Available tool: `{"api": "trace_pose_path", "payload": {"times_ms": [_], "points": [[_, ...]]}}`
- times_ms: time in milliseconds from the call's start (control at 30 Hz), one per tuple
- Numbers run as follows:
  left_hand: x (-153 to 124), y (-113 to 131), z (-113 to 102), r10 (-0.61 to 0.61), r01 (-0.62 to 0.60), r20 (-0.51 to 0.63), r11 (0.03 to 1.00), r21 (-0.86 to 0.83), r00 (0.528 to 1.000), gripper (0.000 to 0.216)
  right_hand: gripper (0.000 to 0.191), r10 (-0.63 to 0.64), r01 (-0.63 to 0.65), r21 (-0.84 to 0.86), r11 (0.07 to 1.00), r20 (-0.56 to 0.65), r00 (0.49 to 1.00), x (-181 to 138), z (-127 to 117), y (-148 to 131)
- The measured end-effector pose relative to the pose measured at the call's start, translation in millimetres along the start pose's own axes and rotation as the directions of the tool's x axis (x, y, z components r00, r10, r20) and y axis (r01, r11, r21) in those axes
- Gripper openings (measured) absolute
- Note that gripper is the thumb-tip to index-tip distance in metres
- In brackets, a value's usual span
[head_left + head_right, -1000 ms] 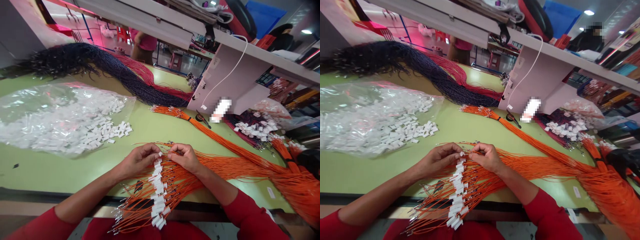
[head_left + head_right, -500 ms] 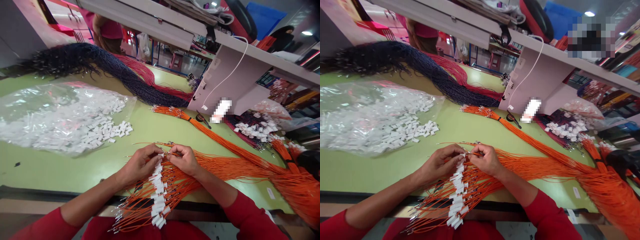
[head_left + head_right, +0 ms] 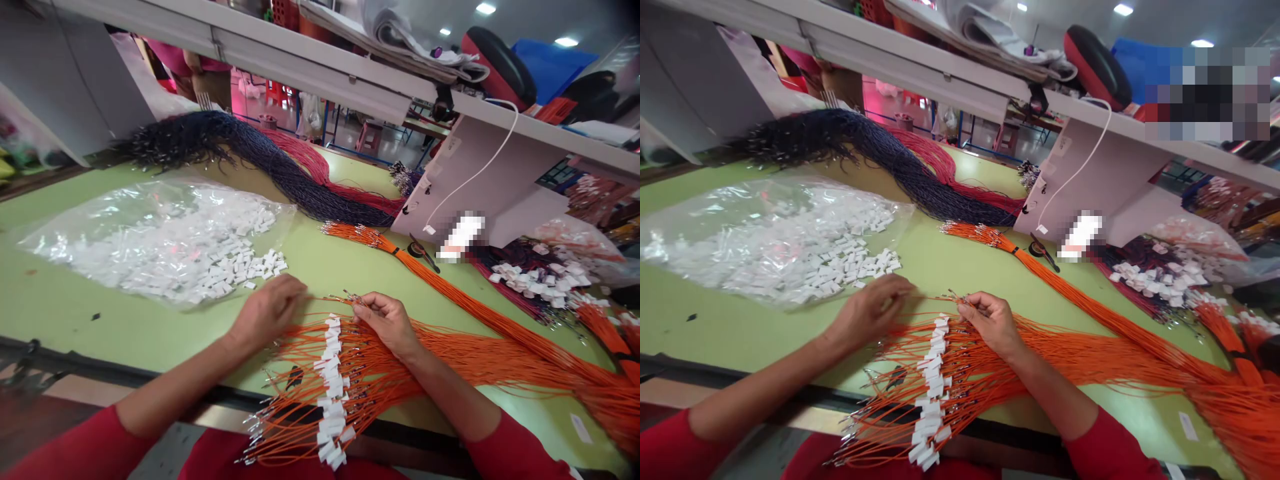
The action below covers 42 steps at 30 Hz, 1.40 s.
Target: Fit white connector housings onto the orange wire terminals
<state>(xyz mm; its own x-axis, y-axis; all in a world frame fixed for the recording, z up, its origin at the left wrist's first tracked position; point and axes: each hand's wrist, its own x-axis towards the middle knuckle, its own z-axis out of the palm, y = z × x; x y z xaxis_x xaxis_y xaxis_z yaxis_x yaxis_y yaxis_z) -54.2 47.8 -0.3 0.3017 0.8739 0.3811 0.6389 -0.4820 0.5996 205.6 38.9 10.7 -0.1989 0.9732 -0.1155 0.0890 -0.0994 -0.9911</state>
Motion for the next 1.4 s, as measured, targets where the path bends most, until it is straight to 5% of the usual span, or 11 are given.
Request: {"api": "trace_pose_path", "payload": {"times_ms": [100, 200, 667, 800, 933, 1100, 1200, 1400], "points": [[12, -39, -18, -0.033, 0.035, -0.011, 0.946, 0.322, 0.999, 0.033, 0.036, 0.018, -0.018, 0.007, 1.0, 0.026, 0.999, 1, 2, 3], [23, -62, -29, 0.0, -0.047, 0.113, 0.908, 0.416, 0.994, 0.036, 0.037, 0.016, -0.016, -0.003, 1.0, 0.053, 0.998, 1, 3, 4], [38, -67, -30, 0.058, -0.104, 0.216, 0.973, 0.206, 0.975, 0.028, 0.035, 0.022, -0.011, -0.125, 0.992, 0.093, 0.995, 3, 4, -4], [35, -47, -29, 0.045, -0.081, 0.199, 0.981, 0.175, 0.979, 0.028, 0.034, 0.038, -0.032, -0.088, 0.996, 0.062, 0.997, 1, 5, -4], [21, -2, -16, -0.07, 0.118, 0.28, 0.981, -0.156, 0.957, 0.025, 0.031, 0.013, -0.008, -0.084, 0.996, 0.061, 0.998, -1, 5, -2], [2, 32, 16, -0.088, 0.36, 0.411, 0.667, -0.652, 0.907, 0.023, 0.028, -0.057, 0.062, -0.139, 0.988, 0.045, 0.997, -4, 5, -3], [-2, 35, 24, -0.107, 0.416, 0.435, 0.561, -0.716, 0.894, 0.028, 0.027, -0.096, 0.103, -0.17, 0.98, 0.05, 0.994, -6, 5, -5], [-2, 38, 19, -0.146, 0.43, 0.43, 0.579, -0.693, 0.891, 0.025, 0.031, -0.082, 0.091, -0.092, 0.992, 0.099, 0.992, -5, 6, -7]]}}
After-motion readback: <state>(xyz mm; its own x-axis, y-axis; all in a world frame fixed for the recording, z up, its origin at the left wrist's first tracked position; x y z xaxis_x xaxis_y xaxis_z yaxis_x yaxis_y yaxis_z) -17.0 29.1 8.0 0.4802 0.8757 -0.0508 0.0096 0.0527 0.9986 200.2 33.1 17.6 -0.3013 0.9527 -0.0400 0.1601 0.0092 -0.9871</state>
